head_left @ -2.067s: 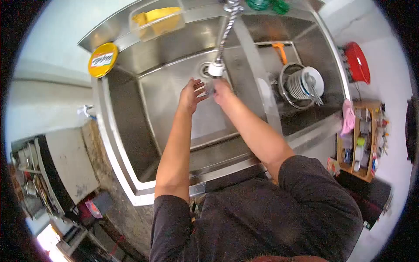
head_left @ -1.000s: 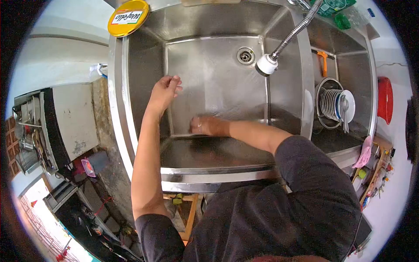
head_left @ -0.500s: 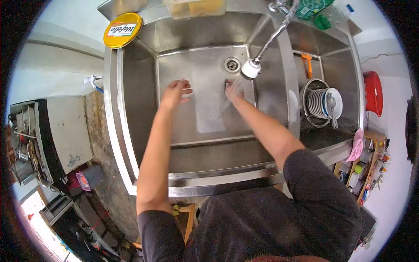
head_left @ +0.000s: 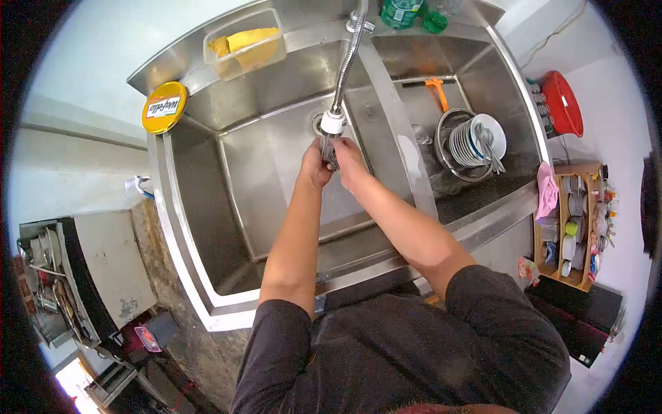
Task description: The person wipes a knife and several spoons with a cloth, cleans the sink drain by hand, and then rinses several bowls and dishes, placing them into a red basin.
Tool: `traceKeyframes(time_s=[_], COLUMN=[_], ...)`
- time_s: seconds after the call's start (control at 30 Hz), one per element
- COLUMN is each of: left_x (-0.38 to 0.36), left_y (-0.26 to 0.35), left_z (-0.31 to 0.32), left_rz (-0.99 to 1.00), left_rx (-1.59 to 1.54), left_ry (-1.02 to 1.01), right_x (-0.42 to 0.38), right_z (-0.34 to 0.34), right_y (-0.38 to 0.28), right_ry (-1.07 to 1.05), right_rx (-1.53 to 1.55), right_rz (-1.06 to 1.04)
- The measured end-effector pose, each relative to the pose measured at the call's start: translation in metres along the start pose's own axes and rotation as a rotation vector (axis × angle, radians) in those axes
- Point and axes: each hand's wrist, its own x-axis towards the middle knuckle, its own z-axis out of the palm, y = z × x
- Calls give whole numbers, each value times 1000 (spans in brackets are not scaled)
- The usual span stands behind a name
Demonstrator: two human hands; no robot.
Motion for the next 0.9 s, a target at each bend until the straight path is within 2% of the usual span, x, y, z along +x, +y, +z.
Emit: traceKeyframes(time_s=[0.03, 0.07, 0.1, 0.17, 0.23, 0.3, 0.37, 0.4, 0.47, 0.53, 0.6, 0.63, 0.7, 0.73, 0.8, 0.83, 0.9], left_x=[-14, -25, -23, -7, -11, -17, 4, 18, 20, -10, -30, -4, -24, -35, -47, -43, -35], left_y=[2, 4, 4, -4, -1, 1, -10, -20, -21, -12, -5, -4, 14, 22, 30, 28, 26], left_z=[34, 52, 40, -3, -11, -19, -42, -56, -49, 6, 39, 21, 39, 47, 54, 47, 34], left_rz=[17, 34, 49, 100, 127, 29, 30, 20, 23, 174, 320, 233, 89, 94, 87, 85, 217], left_rx=[-108, -214, -209, -231, -152, -80, -137, -192, -253, -100, 55, 336, 295, 296, 463, 462, 508], left_ry=[107, 211, 205, 10, -33, -13, -49, -84, -123, 2, 136, 5, 168, 173, 330, 335, 248], right_x=[4, 12, 6, -18, -26, -42, -53, -47, -49, -77, -75, -70, -44, -24, 11, 13, 14], right_z=[2, 2, 5, 8, 13, 22, 31, 35, 46, 64, 84, 95, 122, 137, 163, 166, 171], right_y=[5, 14, 2, -25, -29, -34, -42, -38, -49, -93, -136, -163, -213, -233, -264, -258, -246], right_ry=[56, -38, -44, -135, -148, -160, -153, -215, -285, -278, -251, -239, -203, -178, -138, -141, 178], right_rx=[-174, -240, -235, 144, 125, -188, -309, -381, -462, -689, -578, -593, -590, -572, -639, -637, -791], right_rz=[-116, -243, -258, 40, 3, 125, 58, 3, -59, -318, -585, -670, -901, -1048, -1225, -1221, -1330])
